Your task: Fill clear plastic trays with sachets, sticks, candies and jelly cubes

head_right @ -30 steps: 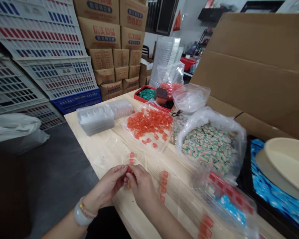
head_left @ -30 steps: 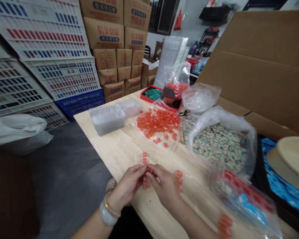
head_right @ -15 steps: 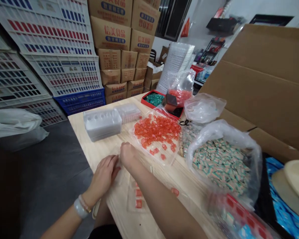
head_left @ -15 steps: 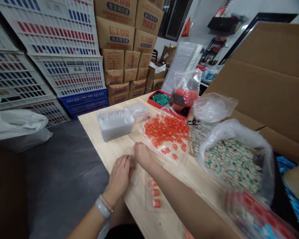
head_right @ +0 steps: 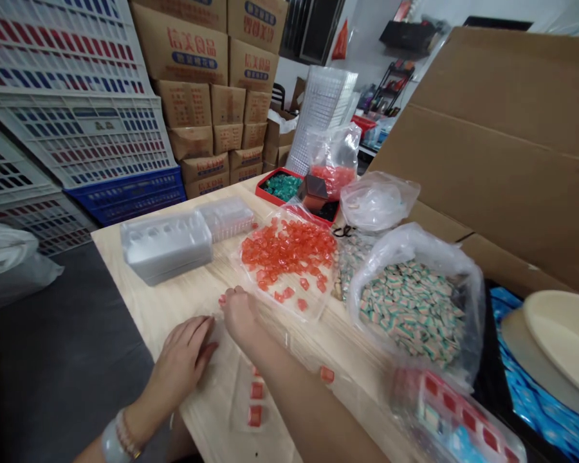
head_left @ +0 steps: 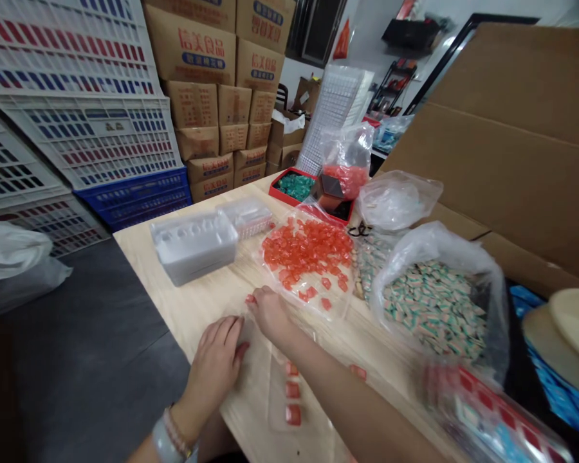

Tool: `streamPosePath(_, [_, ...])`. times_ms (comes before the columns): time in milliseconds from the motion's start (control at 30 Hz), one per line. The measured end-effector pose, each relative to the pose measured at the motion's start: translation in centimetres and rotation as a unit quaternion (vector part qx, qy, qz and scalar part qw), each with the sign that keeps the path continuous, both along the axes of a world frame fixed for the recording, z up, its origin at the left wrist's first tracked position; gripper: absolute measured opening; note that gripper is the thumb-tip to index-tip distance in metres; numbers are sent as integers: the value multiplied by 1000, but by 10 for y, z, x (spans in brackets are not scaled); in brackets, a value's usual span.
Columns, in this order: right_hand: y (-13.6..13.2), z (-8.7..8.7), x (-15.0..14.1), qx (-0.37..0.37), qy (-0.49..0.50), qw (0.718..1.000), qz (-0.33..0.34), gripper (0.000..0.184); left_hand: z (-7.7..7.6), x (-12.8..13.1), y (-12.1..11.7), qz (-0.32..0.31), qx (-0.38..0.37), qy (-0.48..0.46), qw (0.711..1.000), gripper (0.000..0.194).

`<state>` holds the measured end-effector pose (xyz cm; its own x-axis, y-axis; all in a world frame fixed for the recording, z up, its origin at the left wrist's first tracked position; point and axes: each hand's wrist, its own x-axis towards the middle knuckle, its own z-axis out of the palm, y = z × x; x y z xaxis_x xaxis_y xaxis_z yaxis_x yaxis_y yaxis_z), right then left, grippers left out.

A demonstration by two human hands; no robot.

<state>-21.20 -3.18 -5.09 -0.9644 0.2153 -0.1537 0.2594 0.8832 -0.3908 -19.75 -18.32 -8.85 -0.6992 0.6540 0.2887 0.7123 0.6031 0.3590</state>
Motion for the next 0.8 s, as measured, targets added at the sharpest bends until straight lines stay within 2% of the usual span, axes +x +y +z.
streamPosePath(100, [0, -1, 3, -2, -13, 1000, 0, 15, 7, -6, -1, 0, 1, -30, 1000, 37])
streamPosePath(200, [11, 6, 13, -29, 28, 999, 14, 17, 28, -24, 10, -8, 26, -65, 997, 32])
streamPosePath(300, [35, 15, 16, -14, 88, 996, -14, 20, 54, -54, 43, -46, 59, -74, 994, 24])
streamPosePath(367, [53, 17, 9, 35, 92, 994, -50, 21, 64, -73, 75, -76, 39, -55, 995, 22])
streamPosePath(467, [74, 11, -6, 112, 41, 991, -61, 22, 62, -95, 119, -47, -57, -27, 997, 19])
streamPosePath(567, [85, 0, -12, 129, 32, 990, -41, 21, 52, -104, 141, -29, -82, -22, 996, 16])
streamPosePath(667, [93, -8, -8, 71, 76, 993, -48, 20, 47, -104, 144, -35, -78, -22, 996, 15])
streamPosePath(733, [100, -11, -4, -13, 126, 989, -76, 15, 47, -103, 143, -42, -74, -28, 996, 15])
streamPosePath(800, [108, -12, 0, -133, 191, 965, -121, 7, 49, -102, 142, -45, -67, -39, 996, 14])
